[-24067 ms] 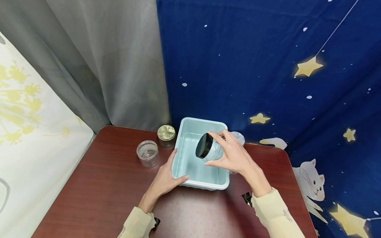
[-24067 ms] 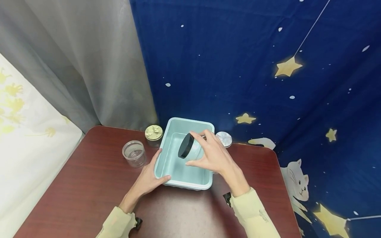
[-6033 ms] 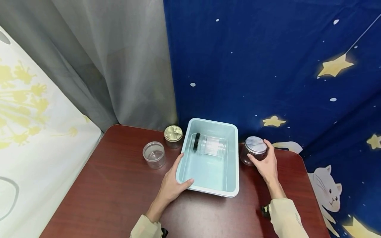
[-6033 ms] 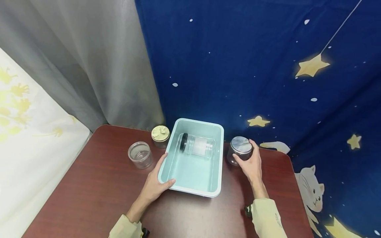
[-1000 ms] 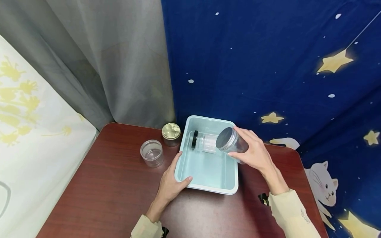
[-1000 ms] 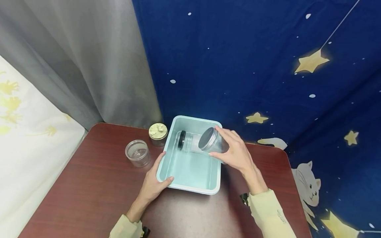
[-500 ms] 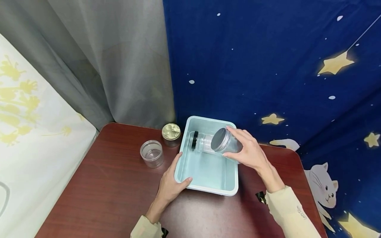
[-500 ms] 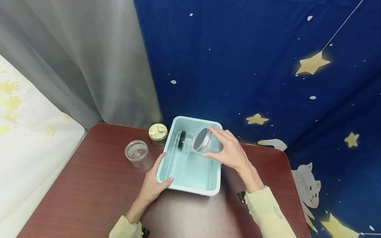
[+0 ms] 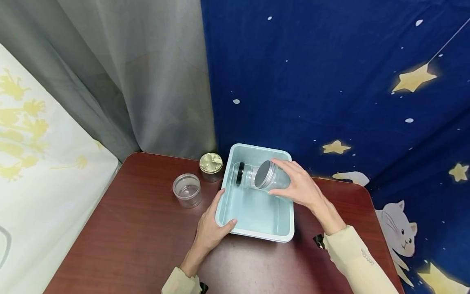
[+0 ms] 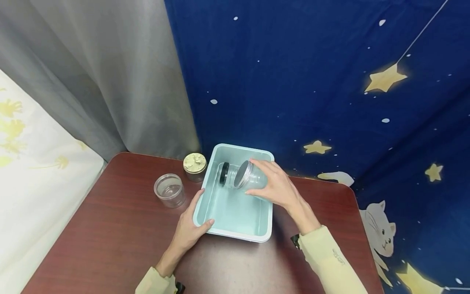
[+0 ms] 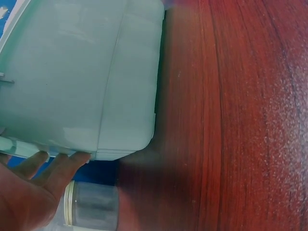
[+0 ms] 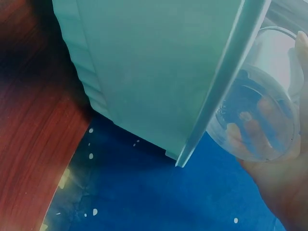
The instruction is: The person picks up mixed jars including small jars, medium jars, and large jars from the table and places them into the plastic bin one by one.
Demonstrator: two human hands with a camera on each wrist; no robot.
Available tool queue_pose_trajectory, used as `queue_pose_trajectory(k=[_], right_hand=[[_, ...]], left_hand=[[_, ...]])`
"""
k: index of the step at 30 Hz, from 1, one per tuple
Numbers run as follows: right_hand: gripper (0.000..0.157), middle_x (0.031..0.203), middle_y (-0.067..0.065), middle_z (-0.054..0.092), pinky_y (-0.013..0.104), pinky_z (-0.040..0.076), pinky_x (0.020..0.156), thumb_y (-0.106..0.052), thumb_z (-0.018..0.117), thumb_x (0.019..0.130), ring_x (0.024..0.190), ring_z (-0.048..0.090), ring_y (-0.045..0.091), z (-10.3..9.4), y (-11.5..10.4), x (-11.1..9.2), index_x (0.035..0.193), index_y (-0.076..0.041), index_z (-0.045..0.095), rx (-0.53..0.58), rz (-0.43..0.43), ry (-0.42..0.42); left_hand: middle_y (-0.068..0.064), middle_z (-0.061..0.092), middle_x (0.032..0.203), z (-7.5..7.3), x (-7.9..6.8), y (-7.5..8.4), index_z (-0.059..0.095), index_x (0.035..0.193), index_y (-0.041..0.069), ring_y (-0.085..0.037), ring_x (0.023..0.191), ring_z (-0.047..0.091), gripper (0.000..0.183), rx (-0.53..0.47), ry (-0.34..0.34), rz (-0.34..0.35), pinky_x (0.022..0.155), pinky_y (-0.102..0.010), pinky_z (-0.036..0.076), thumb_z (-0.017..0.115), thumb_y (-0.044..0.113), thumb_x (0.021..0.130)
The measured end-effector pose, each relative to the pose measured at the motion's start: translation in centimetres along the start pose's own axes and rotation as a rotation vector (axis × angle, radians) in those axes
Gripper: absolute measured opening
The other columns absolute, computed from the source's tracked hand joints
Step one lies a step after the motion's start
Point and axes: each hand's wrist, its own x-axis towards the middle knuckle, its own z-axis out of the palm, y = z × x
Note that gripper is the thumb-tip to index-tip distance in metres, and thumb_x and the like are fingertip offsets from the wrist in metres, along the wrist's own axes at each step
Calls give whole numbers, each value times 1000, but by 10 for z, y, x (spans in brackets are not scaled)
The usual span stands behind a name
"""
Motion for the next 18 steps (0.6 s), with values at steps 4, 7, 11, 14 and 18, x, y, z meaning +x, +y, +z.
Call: queue_pose_trajectory(k=[4,7,11,14,18], right_hand=[[95,139,3,58,46,38,104,-52,90,65,125,51,24,6,1,2,146,-21,51,-4,5,-41],[97,140,3,56,47,37,106,-60,85,66,127,50,24,10,2,1,147,-20,49,0,12,-71],[98,141,4,55,49,37,106,-64,82,66,127,50,24,13,4,2,147,-20,49,11,9,-99],[98,141,4,55,49,37,106,-64,82,66,127,50,24,15,3,3,147,-19,49,13,5,-113],[95,140,5,56,47,39,105,-57,86,67,126,51,24,17,2,5,146,-18,51,15,13,-134]], left_hand=[[0,51,147,0,0,0,33,154,37,-22,128,53,93,-1,4,4,94,-53,45,81,32,75],[1,51,146,1,-1,0,33,154,37,-22,127,54,92,2,5,5,93,-53,45,81,32,75],[2,52,146,1,-1,0,34,154,38,-22,127,54,92,-3,10,5,92,-53,46,81,32,74],[2,53,146,1,-1,0,34,153,39,-22,127,54,93,-4,12,6,93,-52,46,81,32,74],[2,53,146,0,0,0,33,153,40,-22,126,55,93,3,8,4,92,-52,46,81,33,73]])
